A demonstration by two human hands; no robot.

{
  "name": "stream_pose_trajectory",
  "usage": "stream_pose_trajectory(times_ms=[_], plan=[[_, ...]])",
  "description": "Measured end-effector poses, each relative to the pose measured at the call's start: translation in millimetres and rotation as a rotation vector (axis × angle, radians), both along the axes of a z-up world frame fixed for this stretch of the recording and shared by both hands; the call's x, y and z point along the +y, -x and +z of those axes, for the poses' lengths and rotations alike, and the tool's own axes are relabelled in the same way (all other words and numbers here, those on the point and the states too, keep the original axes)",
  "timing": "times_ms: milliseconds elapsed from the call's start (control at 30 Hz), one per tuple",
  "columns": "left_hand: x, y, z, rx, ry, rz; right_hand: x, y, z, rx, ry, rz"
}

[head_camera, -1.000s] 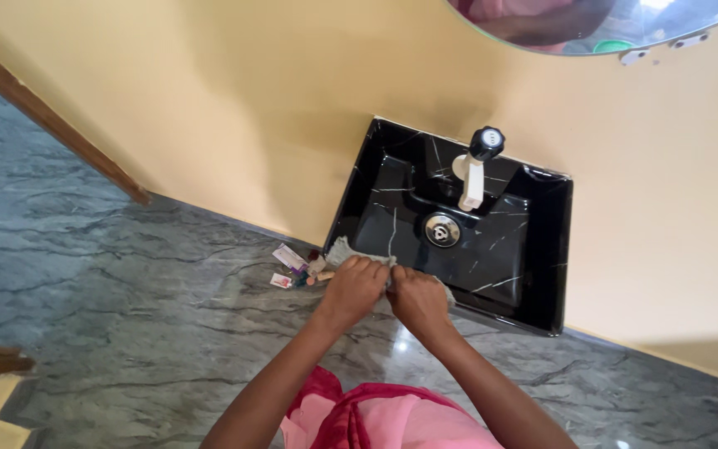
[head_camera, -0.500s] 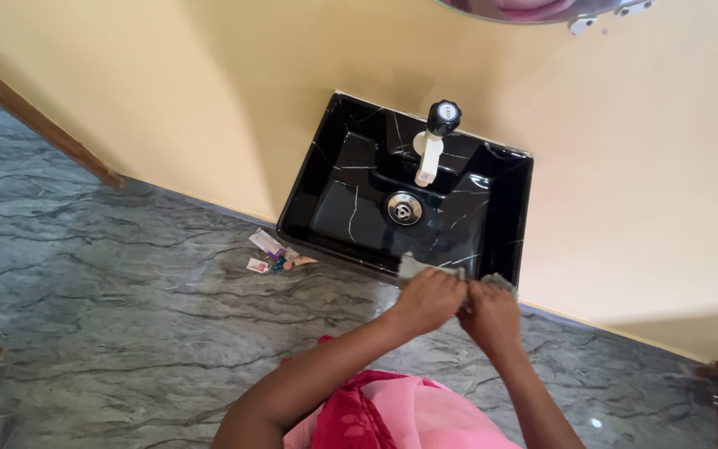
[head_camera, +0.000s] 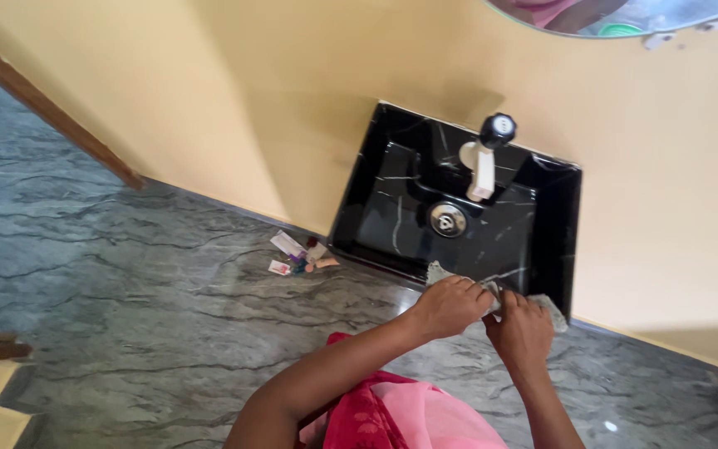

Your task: The person uses a cloth to wipe the surface of a black bathroom sink, including the basin, faucet, and drain area. The person repeatedly folds and repositions the cloth while scrubbing different sections of the sink.

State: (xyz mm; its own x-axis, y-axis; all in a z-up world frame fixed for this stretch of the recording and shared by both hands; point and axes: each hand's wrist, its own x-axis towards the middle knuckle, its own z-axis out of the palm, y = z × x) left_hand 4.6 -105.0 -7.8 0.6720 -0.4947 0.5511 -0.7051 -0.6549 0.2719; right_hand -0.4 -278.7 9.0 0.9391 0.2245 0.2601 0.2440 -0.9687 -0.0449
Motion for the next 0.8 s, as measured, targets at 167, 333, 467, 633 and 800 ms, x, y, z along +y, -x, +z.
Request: stream_pose_trajectory(times_ms=[167, 333, 467, 633, 800], plan=[[62, 4, 3, 0.037, 0.02, 0.004, 57, 2, 2, -0.048, 0.002, 0.035], [132, 11, 6, 0.066, 0.029, 0.057, 123, -2, 0, 0.009, -0.038, 0.115], [180, 27, 16, 0.032, 0.085, 0.168, 167, -9, 2, 0.034, -0.105, 0.272], [173, 43, 28, 0.033, 0.063, 0.326, 171, -14, 8, 0.06, -0.105, 0.372], [139, 45, 27, 0.018, -0.011, 0.438, 139, -15, 6, 0.045, -0.158, 0.426]])
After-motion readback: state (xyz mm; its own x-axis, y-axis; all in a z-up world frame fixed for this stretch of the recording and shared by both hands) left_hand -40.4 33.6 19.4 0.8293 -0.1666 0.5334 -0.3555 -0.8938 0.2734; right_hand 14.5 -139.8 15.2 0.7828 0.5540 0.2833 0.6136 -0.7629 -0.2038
